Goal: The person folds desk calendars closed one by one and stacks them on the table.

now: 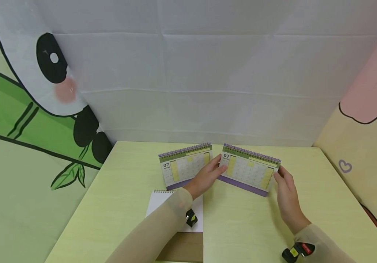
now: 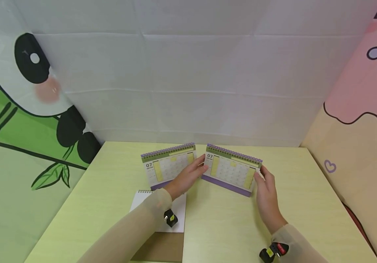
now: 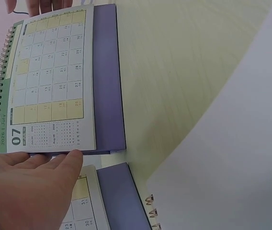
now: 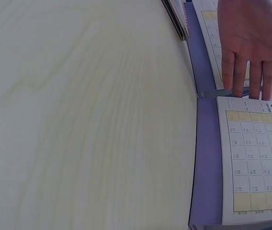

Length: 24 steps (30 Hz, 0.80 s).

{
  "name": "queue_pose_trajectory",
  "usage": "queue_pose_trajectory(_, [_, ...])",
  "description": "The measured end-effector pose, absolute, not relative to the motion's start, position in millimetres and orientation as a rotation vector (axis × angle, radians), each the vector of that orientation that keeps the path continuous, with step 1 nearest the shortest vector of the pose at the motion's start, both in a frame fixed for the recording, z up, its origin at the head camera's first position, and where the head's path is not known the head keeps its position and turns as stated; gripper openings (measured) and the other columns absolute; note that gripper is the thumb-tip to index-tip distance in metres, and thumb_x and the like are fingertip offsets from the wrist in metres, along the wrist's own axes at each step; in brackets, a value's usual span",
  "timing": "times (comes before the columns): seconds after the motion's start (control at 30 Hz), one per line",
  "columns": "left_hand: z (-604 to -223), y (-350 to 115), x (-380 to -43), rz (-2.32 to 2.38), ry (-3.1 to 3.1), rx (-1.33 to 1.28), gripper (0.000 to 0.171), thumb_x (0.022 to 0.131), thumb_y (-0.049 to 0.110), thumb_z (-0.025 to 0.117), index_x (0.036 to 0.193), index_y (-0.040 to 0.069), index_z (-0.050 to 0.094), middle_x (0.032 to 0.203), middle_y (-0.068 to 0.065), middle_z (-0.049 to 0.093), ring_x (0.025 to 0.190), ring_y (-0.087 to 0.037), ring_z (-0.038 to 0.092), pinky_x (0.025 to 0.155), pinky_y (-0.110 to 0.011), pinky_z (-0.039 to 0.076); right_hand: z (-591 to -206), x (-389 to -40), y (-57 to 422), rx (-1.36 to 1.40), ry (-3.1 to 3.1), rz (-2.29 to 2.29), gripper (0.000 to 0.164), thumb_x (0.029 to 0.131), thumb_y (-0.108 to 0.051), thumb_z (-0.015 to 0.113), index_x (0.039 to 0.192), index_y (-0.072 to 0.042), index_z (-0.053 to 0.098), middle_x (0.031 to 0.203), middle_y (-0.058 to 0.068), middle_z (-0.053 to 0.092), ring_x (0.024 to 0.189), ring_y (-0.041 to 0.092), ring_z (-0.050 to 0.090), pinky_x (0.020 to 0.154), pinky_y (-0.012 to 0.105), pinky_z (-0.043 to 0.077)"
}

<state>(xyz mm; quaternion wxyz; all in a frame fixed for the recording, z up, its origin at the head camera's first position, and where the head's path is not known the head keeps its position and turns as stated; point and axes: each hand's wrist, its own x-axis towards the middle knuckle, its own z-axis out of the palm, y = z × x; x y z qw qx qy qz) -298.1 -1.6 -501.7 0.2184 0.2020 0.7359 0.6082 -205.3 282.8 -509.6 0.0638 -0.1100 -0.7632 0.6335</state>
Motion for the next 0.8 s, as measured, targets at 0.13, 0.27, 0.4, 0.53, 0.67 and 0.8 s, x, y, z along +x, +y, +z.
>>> queue_pose_trajectory(0.13, [-501.8,-1.6,-298.2,1.676,2.044,0.549,0.078,0.127,0.050,0.047,0.192,0.021,0.015,0.193,-0.011,0.041,0.181,-0.035,0.039,0.150,-0.062,0.029,-511.3,-208.9,286.1,-0.344,-2.310,1.906,0.075,0.129,-0.045,0.024,0.191,-0.009,0.000,0.200,0.011,0.000,0.189,0.033,-0.001,0.154,0.059,0.004])
queue_pose_trajectory(0.27, [-501.5,-2.3,-297.5,1.676,2.041,0.550,0.079,0.127,0.051,0.047,0.192,0.021,0.014,0.193,-0.011,0.039,0.182,-0.035,0.037,0.150,-0.061,0.028,-512.7,-209.5,288.0,-0.328,-2.300,1.900,0.074,0.130,-0.045,0.024,0.191,-0.009,0.004,0.200,0.013,0.003,0.189,0.035,-0.001,0.154,0.062,0.003])
queue_pose_trajectory(0.4, [-501.2,-2.9,-296.7,1.677,2.035,0.556,0.079,0.127,0.050,0.048,0.192,0.022,0.014,0.194,-0.009,0.039,0.182,-0.034,0.036,0.150,-0.061,0.028,-512.9,-210.3,289.3,-0.315,-2.304,1.890,0.073,0.130,-0.045,0.023,0.191,-0.010,0.004,0.200,0.012,0.003,0.189,0.034,-0.002,0.154,0.062,0.002])
queue_pose_trajectory(0.53, [-500.8,-3.4,-295.8,1.673,2.033,0.555,0.078,0.127,0.051,0.047,0.192,0.024,0.015,0.193,-0.009,0.040,0.182,-0.034,0.038,0.150,-0.062,0.029,-511.0,-212.3,290.3,-0.312,-2.303,1.896,0.074,0.129,-0.046,0.023,0.191,-0.013,0.003,0.201,0.008,0.001,0.189,0.030,-0.004,0.154,0.059,0.000])
queue_pose_trajectory(0.67, [-500.1,-3.7,-295.8,1.664,2.037,0.553,0.078,0.127,0.051,0.047,0.192,0.025,0.015,0.194,-0.008,0.040,0.182,-0.033,0.037,0.150,-0.062,0.029,-507.4,-213.4,291.3,-0.289,-2.298,1.916,0.072,0.129,-0.046,0.024,0.192,-0.016,0.002,0.201,0.005,0.000,0.189,0.028,-0.006,0.154,0.058,-0.002])
queue_pose_trajectory(0.8, [-500.1,-3.5,-296.2,1.662,2.039,0.560,0.078,0.127,0.051,0.047,0.192,0.024,0.014,0.194,-0.008,0.039,0.183,-0.034,0.036,0.150,-0.062,0.028,-502.9,-214.4,292.3,-0.254,-2.301,1.914,0.072,0.130,-0.046,0.026,0.192,-0.018,0.002,0.202,0.005,0.000,0.189,0.029,-0.007,0.154,0.061,-0.002])
